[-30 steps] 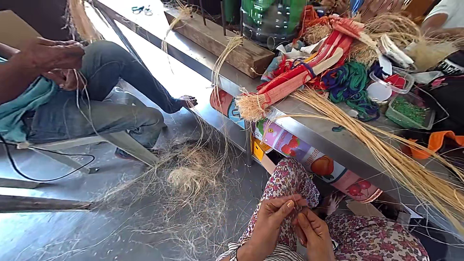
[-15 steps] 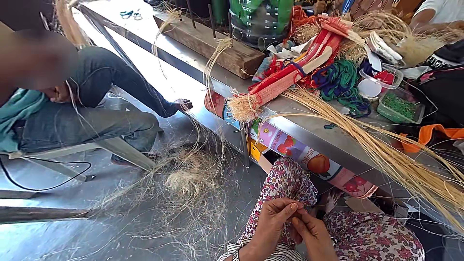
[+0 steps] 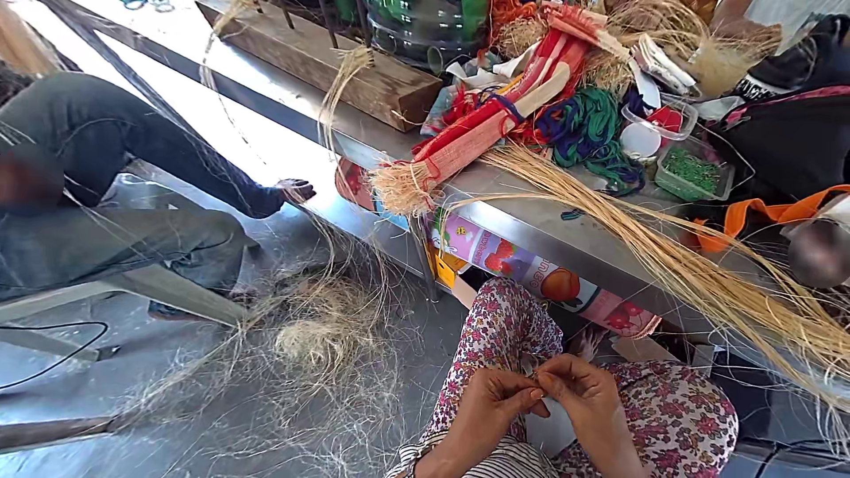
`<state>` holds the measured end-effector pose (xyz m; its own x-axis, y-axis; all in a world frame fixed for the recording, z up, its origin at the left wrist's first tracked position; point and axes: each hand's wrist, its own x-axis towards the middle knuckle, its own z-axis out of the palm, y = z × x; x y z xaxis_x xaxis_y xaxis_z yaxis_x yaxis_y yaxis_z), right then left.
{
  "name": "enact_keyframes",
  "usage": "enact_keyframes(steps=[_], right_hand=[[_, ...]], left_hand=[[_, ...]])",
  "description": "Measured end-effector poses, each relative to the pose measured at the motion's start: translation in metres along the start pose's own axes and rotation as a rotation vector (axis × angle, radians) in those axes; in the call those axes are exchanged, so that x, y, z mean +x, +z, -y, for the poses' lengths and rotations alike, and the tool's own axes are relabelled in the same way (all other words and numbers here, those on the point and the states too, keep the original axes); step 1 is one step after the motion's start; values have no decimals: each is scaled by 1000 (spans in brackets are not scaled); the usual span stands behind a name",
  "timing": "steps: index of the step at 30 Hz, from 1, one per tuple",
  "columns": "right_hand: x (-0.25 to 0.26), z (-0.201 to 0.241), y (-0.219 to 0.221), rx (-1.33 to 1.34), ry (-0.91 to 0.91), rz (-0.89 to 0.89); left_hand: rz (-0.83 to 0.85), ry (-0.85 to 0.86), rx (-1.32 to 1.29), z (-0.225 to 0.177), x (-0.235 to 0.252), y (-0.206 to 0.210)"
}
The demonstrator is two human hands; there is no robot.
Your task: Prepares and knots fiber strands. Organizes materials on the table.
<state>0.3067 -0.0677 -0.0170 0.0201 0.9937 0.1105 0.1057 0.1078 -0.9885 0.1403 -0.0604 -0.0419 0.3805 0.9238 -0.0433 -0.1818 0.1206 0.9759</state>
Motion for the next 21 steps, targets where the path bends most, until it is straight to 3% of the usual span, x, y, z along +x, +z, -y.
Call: enact_keyframes(steps=[9,13,21], right_hand=[[1,1,-1,71,32,16],[2,0,-8,125,78,96],[4,-6,-17,239,121,233]], left_hand=[[73,-27,-1,-1,0,-2],[75,-72,1,-3,1,-2],[111,-1,117,0,3,-5]])
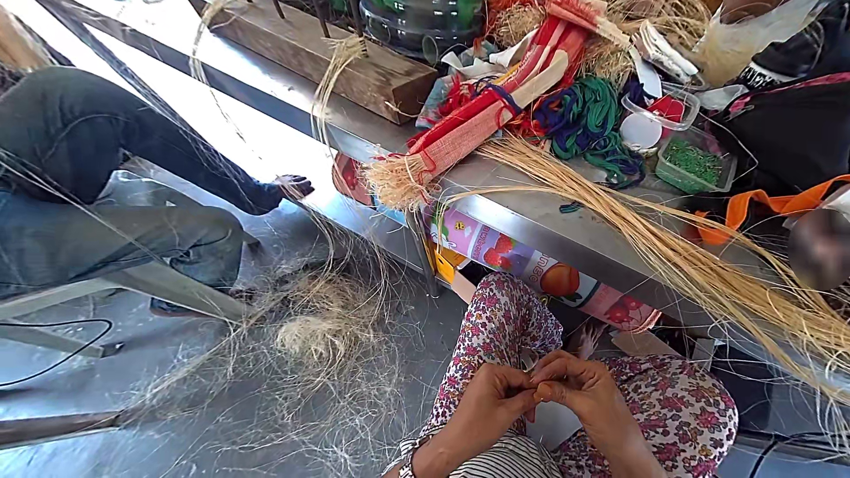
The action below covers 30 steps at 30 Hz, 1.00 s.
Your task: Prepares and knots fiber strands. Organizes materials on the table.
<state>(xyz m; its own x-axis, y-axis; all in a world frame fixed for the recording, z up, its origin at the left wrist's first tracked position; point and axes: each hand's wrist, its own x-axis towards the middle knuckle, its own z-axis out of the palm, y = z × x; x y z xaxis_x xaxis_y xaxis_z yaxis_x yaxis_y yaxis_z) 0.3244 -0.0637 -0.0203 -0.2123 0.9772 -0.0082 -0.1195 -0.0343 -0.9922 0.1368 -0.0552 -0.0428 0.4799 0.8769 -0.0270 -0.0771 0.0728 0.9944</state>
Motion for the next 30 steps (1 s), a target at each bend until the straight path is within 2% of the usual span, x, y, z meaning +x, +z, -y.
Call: enact_keyframes(steps=[3,8,18,20,22,27,30], right_hand=[[2,-3,2,-14,-44,-64],[7,-7,4,-6,-97,-154],[10,-7,-1,-251,-138,-196],[10,-5,-5,-394,-253,-282],[8,-1,-9,-584,-452,-342],[1,-5,-5,-887,-736,-107],[1,-20,-6,-1080,-847,-73]], left_hand=[[23,-24,-76,-2,0,-4],[4,-199,-411,0,-1,-12],[-57,-147,-227,-2,-3,-29],[-77,-132,-167,-3,-3,-30],[-95,-133,-119,-4,-3,-31],[-55,-142,-89,-6,-2,-32],[-22,-172,-120,-9,-3,-30]])
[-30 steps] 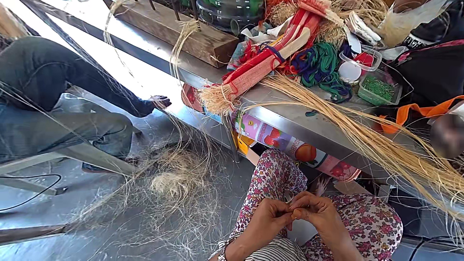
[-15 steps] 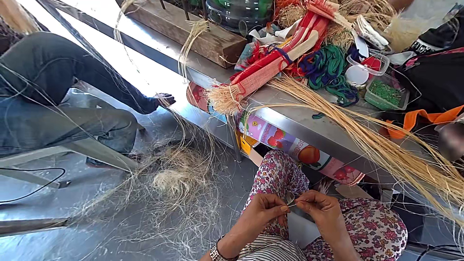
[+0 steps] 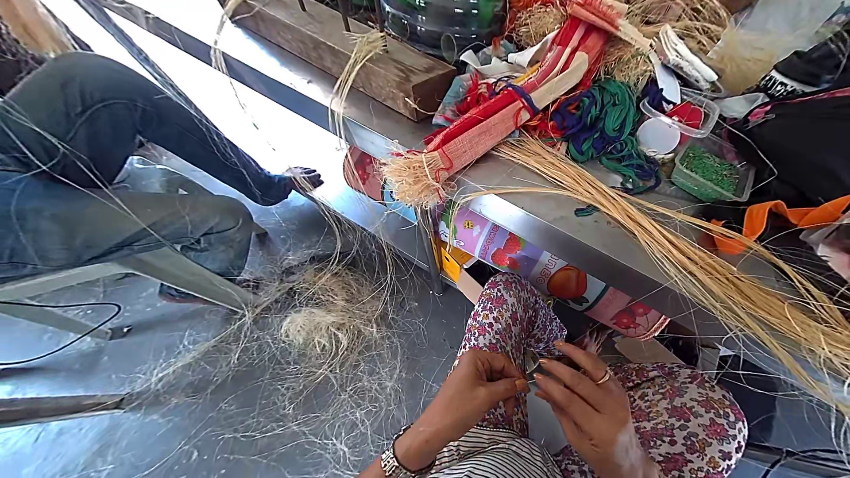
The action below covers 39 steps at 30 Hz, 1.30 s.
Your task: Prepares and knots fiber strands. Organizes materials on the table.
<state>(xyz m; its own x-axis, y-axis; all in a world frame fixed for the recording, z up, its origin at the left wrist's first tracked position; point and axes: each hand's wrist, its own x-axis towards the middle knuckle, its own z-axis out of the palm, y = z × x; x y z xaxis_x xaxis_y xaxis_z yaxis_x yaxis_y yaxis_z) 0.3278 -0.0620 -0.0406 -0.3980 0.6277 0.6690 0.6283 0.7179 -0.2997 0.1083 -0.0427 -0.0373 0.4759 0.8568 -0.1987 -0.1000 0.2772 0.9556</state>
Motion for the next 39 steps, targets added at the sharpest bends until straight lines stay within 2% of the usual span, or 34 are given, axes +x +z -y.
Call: enact_keyframes(steps=[6,12,15,19,22,24,29,35,39], right_hand=[[-4,-3,1,-98,-99,-26],[0,-9,0,-114,-42,-78],[1,-10,4,28,83,-127],[0,2,7,501,446,-144],[3,10,2,863,745,-72],[5,12,-1,976,849,4],[8,13,-3,973,919,93],[14,11,-6,926,962,233],[16,12,-6,904,975,216]], left_hand=[[103,-70,-98,-2,-1,-3],[95,-11,-76,0,-3,-13],[121,43,7,-1,-4,-16],[98,257,120,5,-1,-10],[75,439,222,13,4,-2],[29,468,236,14,5,4],[-33,343,129,9,6,12],[-38,367,173,13,9,11],[-106,297,131,12,11,11]])
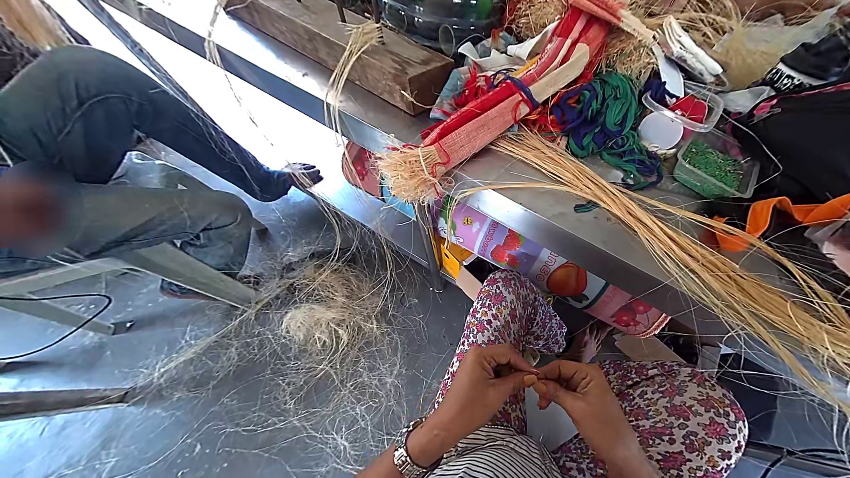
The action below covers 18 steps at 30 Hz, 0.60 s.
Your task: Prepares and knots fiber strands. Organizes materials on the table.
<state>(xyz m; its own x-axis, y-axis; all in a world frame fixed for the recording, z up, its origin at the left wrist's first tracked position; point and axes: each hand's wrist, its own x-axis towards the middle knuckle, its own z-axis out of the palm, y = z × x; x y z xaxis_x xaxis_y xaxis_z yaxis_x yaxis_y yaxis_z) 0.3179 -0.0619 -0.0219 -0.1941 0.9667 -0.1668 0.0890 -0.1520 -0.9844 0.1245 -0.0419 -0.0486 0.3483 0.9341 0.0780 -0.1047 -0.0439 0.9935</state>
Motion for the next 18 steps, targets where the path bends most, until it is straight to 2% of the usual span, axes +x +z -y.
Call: enact_keyframes(steps=[7,10,18], right_hand=[[0,-3,3,-57,-30,-99],[1,-3,4,-11,11,-102],[0,-3,5,17,28,-118]], left_hand=[[-60,-208,-199,-5,2,3],[-68,-194,-244,1,2,8],[-64,-91,-161,8,0,11]])
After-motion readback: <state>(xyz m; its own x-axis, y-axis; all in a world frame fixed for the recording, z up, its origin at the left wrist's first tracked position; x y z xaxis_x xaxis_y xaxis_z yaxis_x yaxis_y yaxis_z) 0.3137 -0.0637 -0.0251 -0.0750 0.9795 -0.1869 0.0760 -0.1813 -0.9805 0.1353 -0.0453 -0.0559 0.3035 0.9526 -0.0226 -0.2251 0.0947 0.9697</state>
